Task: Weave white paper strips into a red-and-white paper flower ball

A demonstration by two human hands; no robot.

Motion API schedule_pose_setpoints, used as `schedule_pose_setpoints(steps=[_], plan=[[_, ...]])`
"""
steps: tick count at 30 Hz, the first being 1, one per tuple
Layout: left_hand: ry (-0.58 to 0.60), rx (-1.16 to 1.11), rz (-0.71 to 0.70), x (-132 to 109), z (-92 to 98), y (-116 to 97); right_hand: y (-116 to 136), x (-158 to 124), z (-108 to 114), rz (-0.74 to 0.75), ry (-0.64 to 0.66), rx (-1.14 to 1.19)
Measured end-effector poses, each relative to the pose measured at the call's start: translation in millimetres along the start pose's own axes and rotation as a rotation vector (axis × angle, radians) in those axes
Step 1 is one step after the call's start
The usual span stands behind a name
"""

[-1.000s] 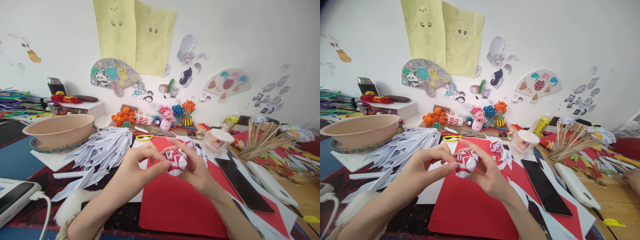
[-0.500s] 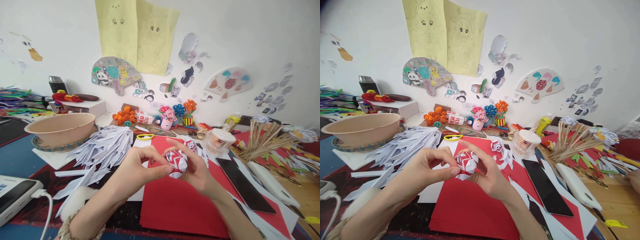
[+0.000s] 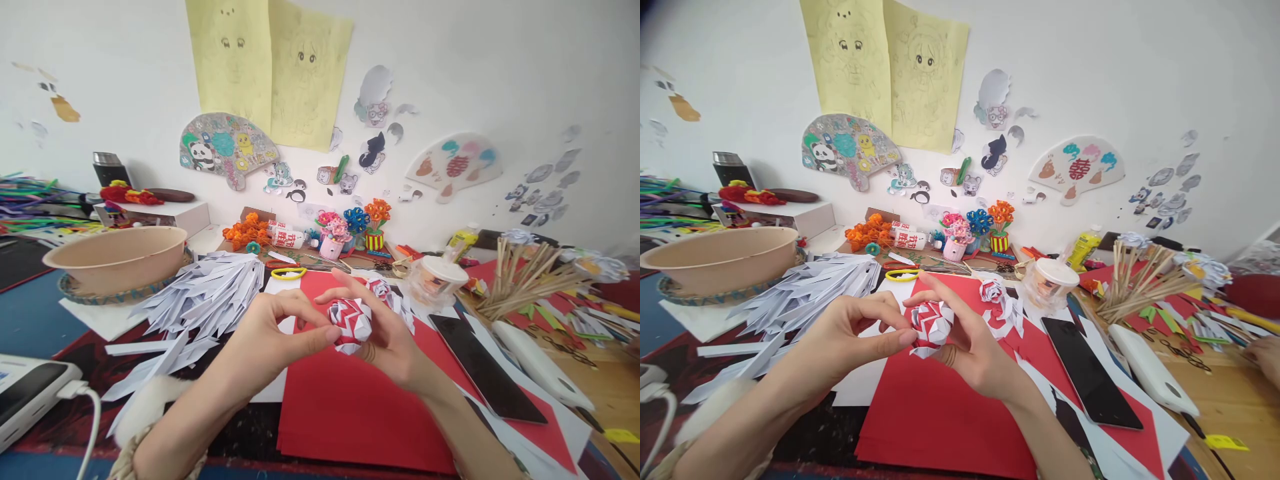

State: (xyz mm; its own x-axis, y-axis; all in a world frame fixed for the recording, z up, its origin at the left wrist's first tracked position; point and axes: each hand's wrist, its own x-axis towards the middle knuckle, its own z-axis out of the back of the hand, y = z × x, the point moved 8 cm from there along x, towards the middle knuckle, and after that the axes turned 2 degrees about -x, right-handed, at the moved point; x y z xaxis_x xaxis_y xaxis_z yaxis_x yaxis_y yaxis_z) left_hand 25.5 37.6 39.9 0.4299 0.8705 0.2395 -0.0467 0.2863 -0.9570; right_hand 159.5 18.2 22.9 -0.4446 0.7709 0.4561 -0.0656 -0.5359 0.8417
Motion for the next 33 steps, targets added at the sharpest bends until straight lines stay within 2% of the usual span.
schedule_pose_setpoints(steps=[8, 16, 22, 28, 33], plan=[[-0.015, 0.072, -0.090, -1.3, 0.4, -5.5, 1.7, 1.1, -2.5, -0.012, 0.012, 0.047], [-0.045, 0.238, -0.148, -4.5, -0.6, -11.9, -0.7, 1.0, -4.3, -0.005, 0.018, 0.097], [-0.084, 0.322, -0.277, -7.8, -2.7, -18.2, -2.7, 1.2, -5.4, -0.008, 0.010, 0.146], [-0.057, 0.334, -0.310, -9.3, -6.5, -24.2, -2.5, 1.4, -5.5, -0.015, 0.003, 0.192], [-0.051, 0.307, -0.274, -7.1, -3.4, -20.6, -1.1, 2.3, -5.6, -0.007, 0.013, 0.252]])
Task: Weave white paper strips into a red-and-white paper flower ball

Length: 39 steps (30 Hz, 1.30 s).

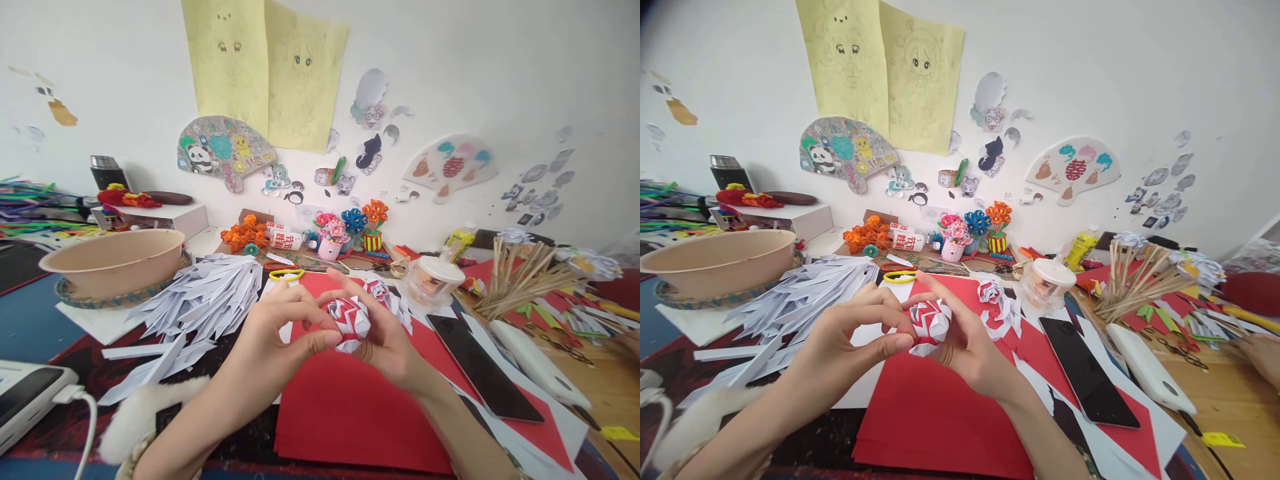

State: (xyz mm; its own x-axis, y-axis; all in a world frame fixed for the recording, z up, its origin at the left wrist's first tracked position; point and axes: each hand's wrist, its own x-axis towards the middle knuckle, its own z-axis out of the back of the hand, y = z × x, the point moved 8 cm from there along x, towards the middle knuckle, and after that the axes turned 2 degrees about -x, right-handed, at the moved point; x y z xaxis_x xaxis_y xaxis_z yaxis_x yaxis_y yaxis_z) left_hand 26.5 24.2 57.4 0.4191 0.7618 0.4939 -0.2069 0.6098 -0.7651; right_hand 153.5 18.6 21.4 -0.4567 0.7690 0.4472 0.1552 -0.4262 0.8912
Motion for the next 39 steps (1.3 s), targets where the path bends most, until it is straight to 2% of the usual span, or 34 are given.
schedule_pose_setpoints(steps=[6, 11, 14, 23, 31, 35, 37, 39], plan=[[-0.031, 0.020, -0.051, -0.4, 4.5, -4.9, 0.8, 0.4, 2.8, -0.005, -0.013, -0.010], [0.001, 0.006, -0.013, -1.1, -0.1, -3.8, 0.4, -0.5, 2.4, -0.019, -0.012, -0.045], [-0.027, 0.021, -0.015, -2.5, -0.9, -3.0, 0.4, -1.7, 1.8, -0.020, -0.012, -0.062], [-0.051, 0.057, -0.083, -4.6, -0.3, -11.2, -1.3, -0.2, 0.6, -0.013, -0.014, -0.080], [-0.025, 0.057, -0.129, -4.6, -2.8, -18.2, -5.9, -1.5, 0.5, -0.052, -0.024, -0.001], [-0.089, 0.004, -0.190, -4.9, 4.5, -15.2, -7.4, -0.8, 3.0, -0.038, -0.058, 0.057], [-0.184, 0.003, -0.234, -6.1, 14.6, -15.5, -8.1, -0.9, 3.9, -0.012, -0.061, 0.084], [-0.198, 0.047, -0.201, -5.3, 19.0, -13.0, -8.9, -1.5, 4.7, 0.005, -0.061, 0.106]])
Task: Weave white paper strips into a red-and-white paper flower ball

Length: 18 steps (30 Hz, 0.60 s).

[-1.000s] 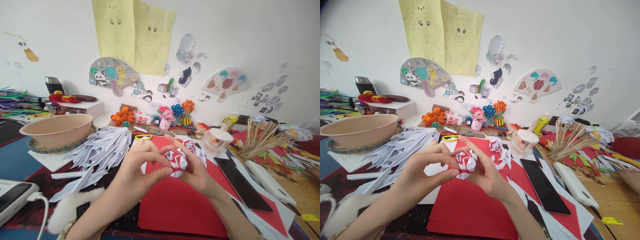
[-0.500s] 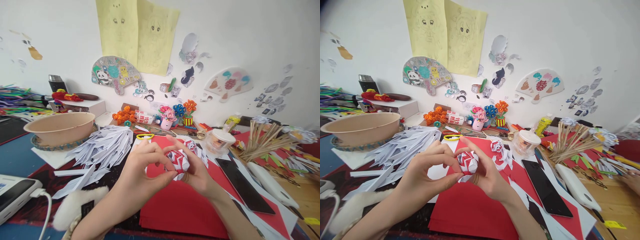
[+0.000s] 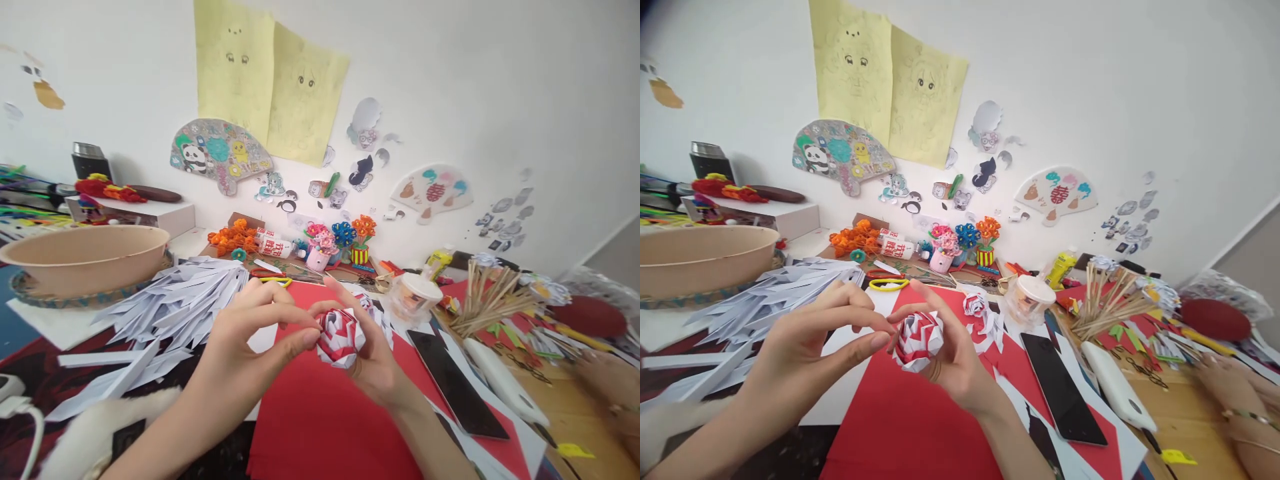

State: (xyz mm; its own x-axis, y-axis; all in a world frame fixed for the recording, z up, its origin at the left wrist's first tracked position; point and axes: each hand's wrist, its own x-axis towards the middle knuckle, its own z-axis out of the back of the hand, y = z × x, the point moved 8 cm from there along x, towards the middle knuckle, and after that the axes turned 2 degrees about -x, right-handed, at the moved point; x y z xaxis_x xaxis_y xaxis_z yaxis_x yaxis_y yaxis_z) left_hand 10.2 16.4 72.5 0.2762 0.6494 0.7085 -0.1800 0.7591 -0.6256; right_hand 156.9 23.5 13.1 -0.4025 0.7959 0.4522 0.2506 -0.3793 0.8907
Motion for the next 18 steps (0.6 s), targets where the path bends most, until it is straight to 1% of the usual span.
schedule_pose_setpoints(steps=[2, 4, 8, 11, 15, 18], plan=[[-0.005, 0.004, -0.015, 1.1, 3.6, -2.6, 0.0, -0.7, 0.1, 0.003, 0.002, 0.038], [0.016, 0.006, -0.039, 1.3, 3.2, -6.3, -0.3, -1.1, 0.0, -0.021, -0.005, 0.075], [0.055, 0.093, -0.107, -2.5, -5.1, -11.3, -0.6, -1.3, -1.5, -0.085, -0.026, 0.130], [0.038, 0.151, -0.150, -5.6, -8.7, -12.7, -3.3, -1.2, -6.9, -0.130, 0.018, 0.147], [0.027, 0.155, -0.123, -4.1, -7.4, -10.4, -11.5, -1.7, -10.9, -0.206, 0.072, 0.136], [0.030, 0.129, -0.084, -2.2, -4.6, -7.7, -13.1, -1.5, -10.2, -0.224, 0.090, 0.134]])
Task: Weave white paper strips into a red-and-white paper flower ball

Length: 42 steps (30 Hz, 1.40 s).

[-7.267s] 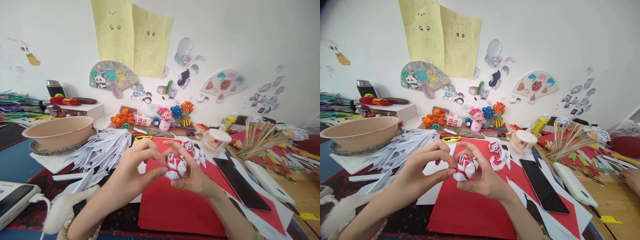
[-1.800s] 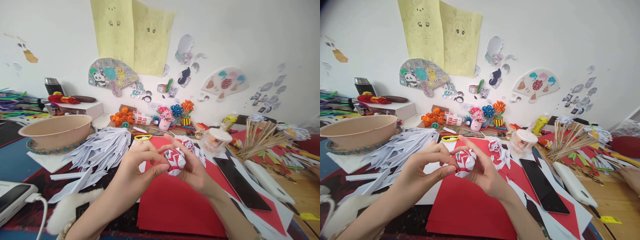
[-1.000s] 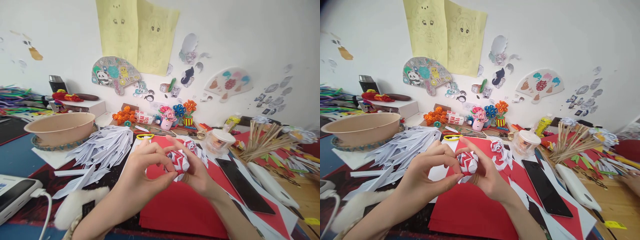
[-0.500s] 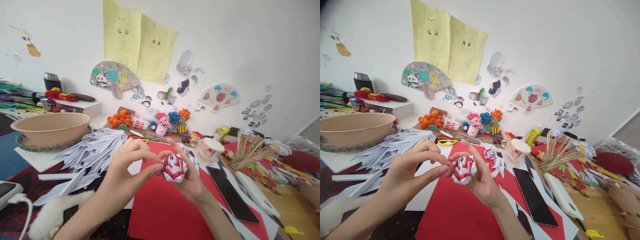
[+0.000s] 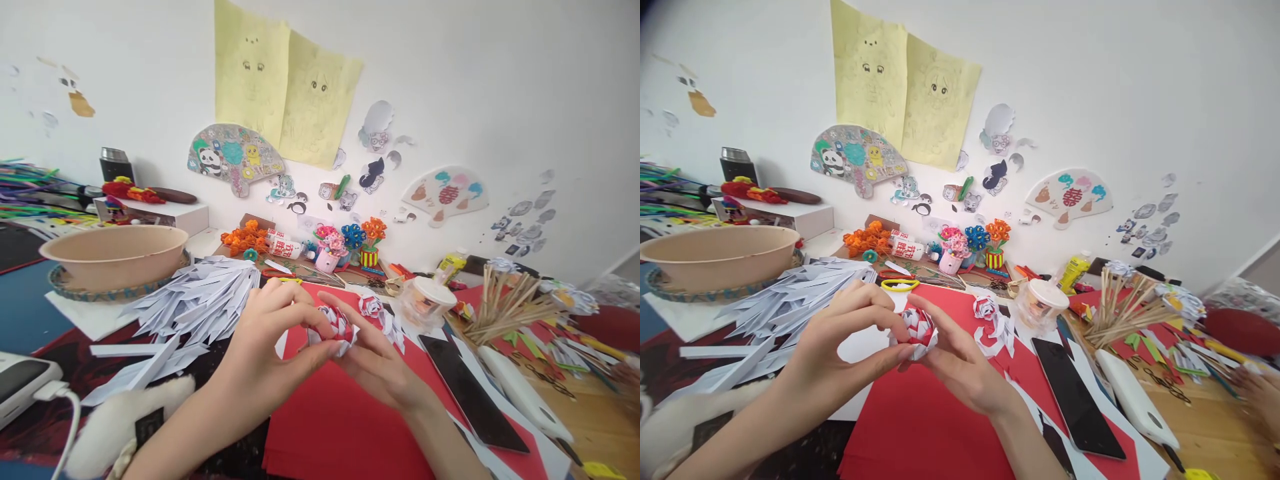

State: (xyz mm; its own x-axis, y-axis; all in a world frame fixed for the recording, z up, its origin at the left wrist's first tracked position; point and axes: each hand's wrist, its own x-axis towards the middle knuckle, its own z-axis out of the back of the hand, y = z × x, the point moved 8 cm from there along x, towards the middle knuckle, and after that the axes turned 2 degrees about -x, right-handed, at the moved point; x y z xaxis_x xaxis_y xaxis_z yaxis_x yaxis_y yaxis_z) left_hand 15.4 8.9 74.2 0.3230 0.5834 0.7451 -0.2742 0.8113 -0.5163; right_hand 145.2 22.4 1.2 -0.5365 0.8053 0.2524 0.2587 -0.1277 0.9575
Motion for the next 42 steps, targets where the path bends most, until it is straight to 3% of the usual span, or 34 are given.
schedule_pose_setpoints(steps=[5, 12, 22, 32, 34, 39, 42], plan=[[-0.015, -0.060, 0.021, 0.0, 2.5, 2.2, 5.4, 0.7, 4.9, 0.031, -0.027, -0.070], [0.088, -0.149, 0.113, 3.3, -2.1, 4.6, 3.6, 0.0, 9.3, 0.023, -0.056, -0.099], [0.163, -0.074, 0.088, 4.0, -4.3, 2.4, 7.8, 1.1, 10.1, 0.045, -0.043, -0.287], [0.041, 0.247, -0.183, -0.3, 5.1, -14.2, 2.6, 1.7, 8.7, 0.065, -0.082, -0.165], [0.032, 0.165, -0.133, 1.9, 7.6, -10.1, 4.7, 1.5, 9.5, 0.079, -0.093, -0.171], [0.146, -0.168, 0.226, 6.1, -0.5, 15.1, 8.1, 0.6, 9.2, 0.097, -0.075, -0.223], [0.189, -0.254, 0.312, 5.2, -5.5, 18.9, 9.8, 0.2, 8.0, 0.114, -0.056, -0.246]])
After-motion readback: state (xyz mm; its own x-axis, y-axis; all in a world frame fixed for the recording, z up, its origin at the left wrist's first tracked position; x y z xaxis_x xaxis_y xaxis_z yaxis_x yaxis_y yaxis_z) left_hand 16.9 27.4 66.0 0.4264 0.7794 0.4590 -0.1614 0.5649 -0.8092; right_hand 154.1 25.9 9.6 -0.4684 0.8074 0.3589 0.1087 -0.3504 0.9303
